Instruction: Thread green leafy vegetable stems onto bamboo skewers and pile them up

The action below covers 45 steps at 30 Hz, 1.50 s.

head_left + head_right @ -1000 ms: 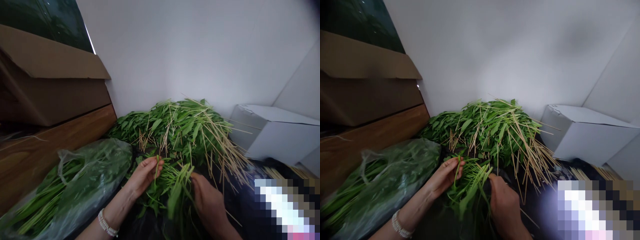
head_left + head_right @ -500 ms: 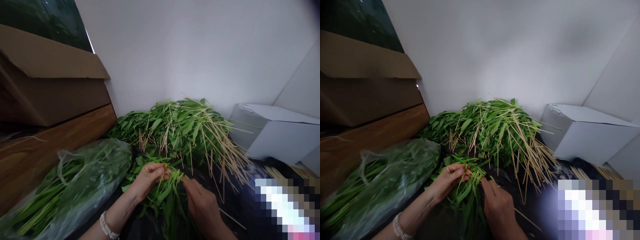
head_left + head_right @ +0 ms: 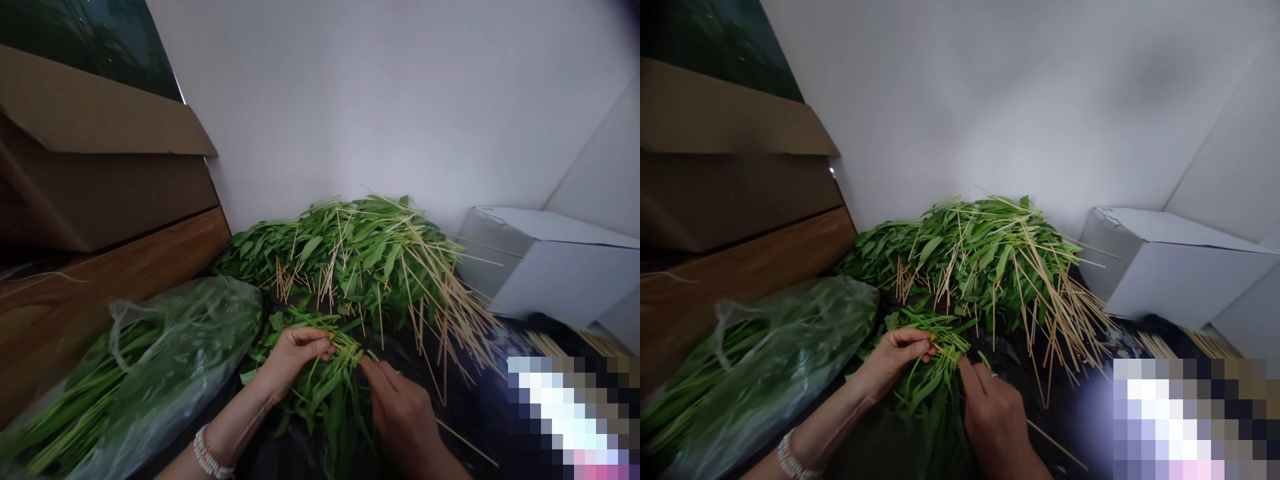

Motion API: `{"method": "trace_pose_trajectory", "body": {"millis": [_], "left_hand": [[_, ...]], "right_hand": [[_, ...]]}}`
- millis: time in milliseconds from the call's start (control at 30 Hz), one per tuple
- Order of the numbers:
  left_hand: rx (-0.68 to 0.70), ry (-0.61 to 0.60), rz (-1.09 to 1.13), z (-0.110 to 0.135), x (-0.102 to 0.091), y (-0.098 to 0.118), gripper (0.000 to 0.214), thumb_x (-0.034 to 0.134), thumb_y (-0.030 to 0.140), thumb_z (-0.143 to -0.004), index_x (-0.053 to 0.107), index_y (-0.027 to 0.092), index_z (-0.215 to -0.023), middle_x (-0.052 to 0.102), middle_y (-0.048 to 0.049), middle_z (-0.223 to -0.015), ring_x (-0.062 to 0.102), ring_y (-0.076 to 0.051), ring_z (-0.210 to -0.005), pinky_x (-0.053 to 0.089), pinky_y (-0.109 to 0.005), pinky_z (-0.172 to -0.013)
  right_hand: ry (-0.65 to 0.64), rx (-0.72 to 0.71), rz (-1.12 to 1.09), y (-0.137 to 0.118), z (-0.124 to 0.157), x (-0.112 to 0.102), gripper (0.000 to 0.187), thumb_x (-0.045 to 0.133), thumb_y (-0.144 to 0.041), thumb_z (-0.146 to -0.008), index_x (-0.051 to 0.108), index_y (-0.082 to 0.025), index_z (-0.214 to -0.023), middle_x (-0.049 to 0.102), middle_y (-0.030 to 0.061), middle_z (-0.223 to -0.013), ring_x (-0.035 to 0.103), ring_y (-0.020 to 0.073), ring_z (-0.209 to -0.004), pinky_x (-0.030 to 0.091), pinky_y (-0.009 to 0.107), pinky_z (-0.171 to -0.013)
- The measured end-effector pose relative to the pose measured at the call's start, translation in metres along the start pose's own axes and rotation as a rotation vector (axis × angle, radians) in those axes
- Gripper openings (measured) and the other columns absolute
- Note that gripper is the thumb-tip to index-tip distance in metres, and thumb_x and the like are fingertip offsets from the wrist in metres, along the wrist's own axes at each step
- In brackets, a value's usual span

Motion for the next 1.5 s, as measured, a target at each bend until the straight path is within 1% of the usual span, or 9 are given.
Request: {"method": "trace_pose_trajectory", "body": {"millis": [133,400,700,800,900,1033,1167,1367,1500], "left_hand": [[-0.017,-0.017,-0.024,0.0,-0.001,-0.001,0.027,0.086,0.031,-0.059,0.075,0.012,-0.074,0.074,-0.0048,-0.067,0.062,-0.011,-0.058,0.05,-0.023,-0.063],[-0.051,-0.017,-0.054,-0.002,-0.001,-0.004,0.03,0.086,0.033,-0.057,0.074,0.012,-0.074,0.074,-0.0051,-0.066,0.062,-0.011,-0.058,0.049,-0.023,-0.062],[-0.043,-0.009,-0.097,0.0,0.002,-0.002,0.03,0.087,0.034,-0.055,0.074,0.012,-0.071,0.074,-0.0044,-0.065,0.061,-0.01,-0.055,0.049,-0.022,-0.062],[-0.032,-0.015,-0.066,0.002,0.003,-0.002,0.03,0.085,0.036,-0.059,0.074,0.013,-0.073,0.075,-0.0048,-0.069,0.062,-0.01,-0.058,0.049,-0.021,-0.064],[-0.089,-0.044,0.054,0.003,0.003,-0.003,0.032,0.082,0.04,-0.064,0.075,0.014,-0.083,0.076,-0.006,-0.077,0.065,-0.012,-0.066,0.05,-0.021,-0.068],[-0.147,-0.032,0.152,0.002,0.003,-0.007,0.032,0.087,0.03,-0.058,0.076,0.016,-0.084,0.075,-0.0042,-0.079,0.066,-0.01,-0.067,0.049,-0.02,-0.07],[-0.145,-0.01,0.121,0.001,0.001,-0.007,0.028,0.088,0.028,-0.056,0.076,0.014,-0.078,0.074,-0.0038,-0.072,0.063,-0.009,-0.063,0.048,-0.019,-0.067],[-0.202,-0.008,0.078,0.001,-0.001,-0.005,0.027,0.088,0.028,-0.054,0.075,0.014,-0.073,0.074,-0.0043,-0.07,0.063,-0.011,-0.063,0.048,-0.021,-0.067],[-0.16,-0.015,0.011,0.002,0.001,-0.01,0.026,0.087,0.03,-0.057,0.075,0.014,-0.074,0.073,-0.0038,-0.07,0.063,-0.012,-0.063,0.048,-0.023,-0.067]], "right_hand": [[-0.002,-0.001,-0.029,-0.003,0.001,0.002,0.035,0.031,-0.005,-0.09,0.061,-0.009,-0.109,0.064,0.0045,-0.07,0.064,0.0134,-0.058,0.047,0.023,-0.054],[-0.076,0.047,-0.07,-0.003,0.006,0.007,0.036,0.031,-0.005,-0.089,0.06,-0.01,-0.109,0.065,0.006,-0.073,0.066,0.0154,-0.065,0.05,0.024,-0.057],[-0.169,0.174,-0.208,-0.003,0.012,0.013,0.035,0.032,-0.005,-0.088,0.058,-0.015,-0.11,0.066,0.0051,-0.079,0.067,0.0165,-0.07,0.053,0.026,-0.064],[-0.161,0.188,-0.236,-0.002,0.012,0.013,0.034,0.033,-0.005,-0.088,0.058,-0.015,-0.108,0.066,0.005,-0.08,0.068,0.0164,-0.072,0.053,0.026,-0.066],[-0.143,0.192,-0.244,-0.001,0.011,0.013,0.034,0.033,-0.005,-0.088,0.058,-0.015,-0.108,0.065,0.0045,-0.078,0.068,0.0169,-0.073,0.053,0.027,-0.069],[-0.14,0.193,-0.239,-0.001,0.01,0.011,0.033,0.033,-0.005,-0.088,0.058,-0.015,-0.108,0.065,0.0044,-0.077,0.068,0.017,-0.071,0.053,0.027,-0.067],[-0.132,0.184,-0.234,-0.003,0.01,0.011,0.033,0.034,-0.005,-0.088,0.058,-0.015,-0.107,0.066,0.0047,-0.078,0.068,0.0163,-0.071,0.053,0.026,-0.067],[-0.139,0.177,-0.192,-0.005,0.013,0.015,0.034,0.033,-0.005,-0.088,0.06,-0.014,-0.106,0.066,0.0056,-0.078,0.068,0.0174,-0.069,0.053,0.027,-0.064],[-0.144,0.185,-0.201,-0.007,0.013,0.015,0.033,0.033,-0.006,-0.089,0.061,-0.015,-0.104,0.066,0.0052,-0.078,0.068,0.0163,-0.07,0.053,0.026,-0.066]]}}
Point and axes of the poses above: each hand's wrist, its own z-axis away from the middle knuckle, its own x-axis out of the palm, y = z × x, the point moved 1 cm from there along -z, towards the middle knuckle
